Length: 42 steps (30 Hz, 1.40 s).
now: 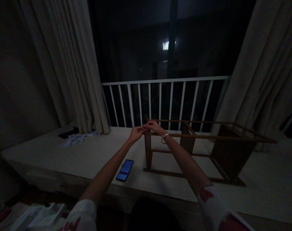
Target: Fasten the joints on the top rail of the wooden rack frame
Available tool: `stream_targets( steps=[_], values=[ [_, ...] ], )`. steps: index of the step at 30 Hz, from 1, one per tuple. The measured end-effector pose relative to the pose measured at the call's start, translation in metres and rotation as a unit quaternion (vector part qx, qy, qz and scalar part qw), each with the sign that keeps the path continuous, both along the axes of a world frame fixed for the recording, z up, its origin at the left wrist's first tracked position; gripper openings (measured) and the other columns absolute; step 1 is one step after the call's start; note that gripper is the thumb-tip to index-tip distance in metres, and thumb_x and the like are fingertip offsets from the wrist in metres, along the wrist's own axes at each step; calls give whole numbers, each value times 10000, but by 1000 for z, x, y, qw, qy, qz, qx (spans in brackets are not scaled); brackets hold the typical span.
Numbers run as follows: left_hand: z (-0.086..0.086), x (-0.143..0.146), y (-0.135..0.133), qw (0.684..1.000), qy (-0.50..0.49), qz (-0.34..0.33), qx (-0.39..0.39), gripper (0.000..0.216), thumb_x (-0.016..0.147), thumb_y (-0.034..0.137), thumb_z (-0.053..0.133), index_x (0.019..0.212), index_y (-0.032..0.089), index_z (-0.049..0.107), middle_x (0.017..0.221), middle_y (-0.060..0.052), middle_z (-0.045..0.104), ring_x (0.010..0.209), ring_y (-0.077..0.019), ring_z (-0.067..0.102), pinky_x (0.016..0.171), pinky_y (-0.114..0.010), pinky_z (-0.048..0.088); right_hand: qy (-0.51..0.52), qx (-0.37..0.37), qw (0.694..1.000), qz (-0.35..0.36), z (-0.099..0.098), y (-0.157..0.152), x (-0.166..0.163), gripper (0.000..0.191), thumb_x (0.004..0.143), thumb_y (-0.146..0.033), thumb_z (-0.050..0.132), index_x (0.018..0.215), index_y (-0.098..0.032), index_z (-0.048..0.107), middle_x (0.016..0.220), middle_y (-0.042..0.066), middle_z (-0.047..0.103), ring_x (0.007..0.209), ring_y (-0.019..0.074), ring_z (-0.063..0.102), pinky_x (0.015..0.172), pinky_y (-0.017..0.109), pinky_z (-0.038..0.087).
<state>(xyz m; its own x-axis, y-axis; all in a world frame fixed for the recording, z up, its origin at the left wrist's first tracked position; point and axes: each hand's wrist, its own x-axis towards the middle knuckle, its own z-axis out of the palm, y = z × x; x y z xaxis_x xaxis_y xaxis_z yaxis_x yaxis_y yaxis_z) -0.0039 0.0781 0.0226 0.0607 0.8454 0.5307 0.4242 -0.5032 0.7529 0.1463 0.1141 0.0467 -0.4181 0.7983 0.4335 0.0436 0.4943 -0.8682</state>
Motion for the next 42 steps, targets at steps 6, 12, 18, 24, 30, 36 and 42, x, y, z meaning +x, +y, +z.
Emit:
stream_targets(
  steps=[6, 12, 18, 24, 30, 36, 42],
  values=[
    [8, 0, -3, 999, 43, -13, 9, 262, 631, 349, 559, 707, 114, 646, 693, -45, 639, 627, -135, 537, 580, -229, 391, 3, -4, 1000, -11, -1, 2, -1, 336, 560, -441, 621, 607, -121, 529, 516, -45, 474, 490, 54, 393, 489, 188, 299],
    [5, 1, 0, 1000, 4, -4, 0, 313, 642, 395, 547, 675, 97, 638, 604, -31, 609, 595, -134, 531, 544, -221, 376, 14, -10, 1000, -26, -3, 6, -10, 341, 562, -440, 618, 595, -115, 520, 512, -37, 479, 473, 53, 395, 466, 186, 290],
    [1, 2, 2, 998, -45, -30, -9, 286, 634, 364, 564, 701, 95, 635, 640, -35, 613, 637, -147, 540, 584, -238, 393, 18, -8, 999, -30, -3, 2, -9, 357, 567, -442, 621, 635, -96, 562, 559, -15, 519, 499, 56, 413, 487, 188, 308],
    [-2, 5, 1, 995, -95, -34, -17, 305, 623, 381, 577, 718, 96, 633, 664, -42, 614, 655, -148, 536, 596, -244, 400, -1, -9, 1000, 4, 0, -6, -6, 389, 623, -442, 589, 796, -93, 610, 678, 22, 582, 583, 79, 468, 531, 190, 346],
    [-4, 5, 3, 993, -111, -39, -28, 284, 618, 389, 582, 643, 108, 615, 673, -46, 613, 659, -138, 537, 616, -246, 405, -21, -6, 998, 60, 4, -8, -3, 392, 714, -405, 531, 985, -128, 597, 832, 46, 604, 688, 99, 502, 587, 192, 374],
    [0, 5, -2, 989, -132, -31, -53, 296, 573, 403, 620, 621, 112, 617, 625, -37, 600, 654, -148, 535, 609, -249, 396, -9, -14, 992, 125, 6, -9, 2, 368, 744, -357, 526, 1039, -141, 575, 957, 61, 590, 833, 124, 504, 728, 225, 381],
    [1, 2, -3, 988, -127, -36, -80, 362, 542, 454, 634, 659, 112, 633, 667, -41, 612, 657, -140, 525, 606, -238, 380, -27, -43, 986, 158, 5, -6, 2, 343, 760, -374, 502, 1029, -169, 558, 1016, 49, 562, 824, 113, 493, 692, 209, 385]
  ],
)
